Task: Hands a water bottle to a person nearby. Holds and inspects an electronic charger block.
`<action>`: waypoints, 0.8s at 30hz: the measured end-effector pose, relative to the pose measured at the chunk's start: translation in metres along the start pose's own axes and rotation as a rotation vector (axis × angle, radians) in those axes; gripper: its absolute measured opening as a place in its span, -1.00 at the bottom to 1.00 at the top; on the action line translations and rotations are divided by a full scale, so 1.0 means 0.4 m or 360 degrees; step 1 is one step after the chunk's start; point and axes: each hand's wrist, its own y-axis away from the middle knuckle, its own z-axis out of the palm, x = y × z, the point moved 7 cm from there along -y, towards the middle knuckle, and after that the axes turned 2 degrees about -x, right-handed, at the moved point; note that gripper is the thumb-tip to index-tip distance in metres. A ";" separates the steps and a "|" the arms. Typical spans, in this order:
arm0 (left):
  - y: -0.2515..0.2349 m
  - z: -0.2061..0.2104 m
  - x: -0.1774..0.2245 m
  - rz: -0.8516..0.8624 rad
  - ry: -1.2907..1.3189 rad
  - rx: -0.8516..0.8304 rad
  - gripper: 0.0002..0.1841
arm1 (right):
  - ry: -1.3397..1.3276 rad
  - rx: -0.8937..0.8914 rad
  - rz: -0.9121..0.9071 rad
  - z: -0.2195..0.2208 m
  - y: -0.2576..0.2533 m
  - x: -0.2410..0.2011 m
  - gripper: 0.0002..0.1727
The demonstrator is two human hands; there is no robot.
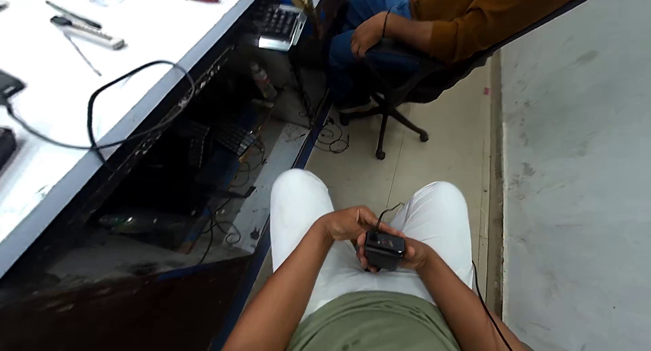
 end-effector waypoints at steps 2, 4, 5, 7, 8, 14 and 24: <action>-0.001 0.002 0.000 -0.0040 0.0063 -0.0010 -0.35 | 0.0009 0.0015 0.0049 -0.005 0.000 0.006 0.05; -0.002 0.005 0.004 -0.0068 0.0087 -0.0003 -0.36 | 0.0021 0.0001 0.0069 -0.005 0.000 0.008 0.04; -0.002 0.007 0.007 -0.0061 0.0080 -0.0022 -0.36 | 0.0020 -0.0004 0.0060 -0.005 -0.001 0.007 0.04; -0.004 0.006 0.008 -0.0073 0.0080 0.0007 -0.37 | 0.0009 -0.0011 0.0048 -0.006 -0.004 0.004 0.03; -0.004 0.005 0.007 -0.0078 0.0099 0.0006 -0.36 | -0.0003 -0.0018 0.0047 -0.007 -0.007 0.001 0.00; -0.011 0.006 0.014 -0.0037 0.0096 -0.0037 -0.39 | 0.0375 0.0338 0.0258 0.125 -0.056 -0.122 0.06; -0.010 -0.006 0.011 -0.0061 0.0134 -0.0014 -0.31 | 0.0038 0.0200 0.0014 0.064 -0.020 -0.075 0.05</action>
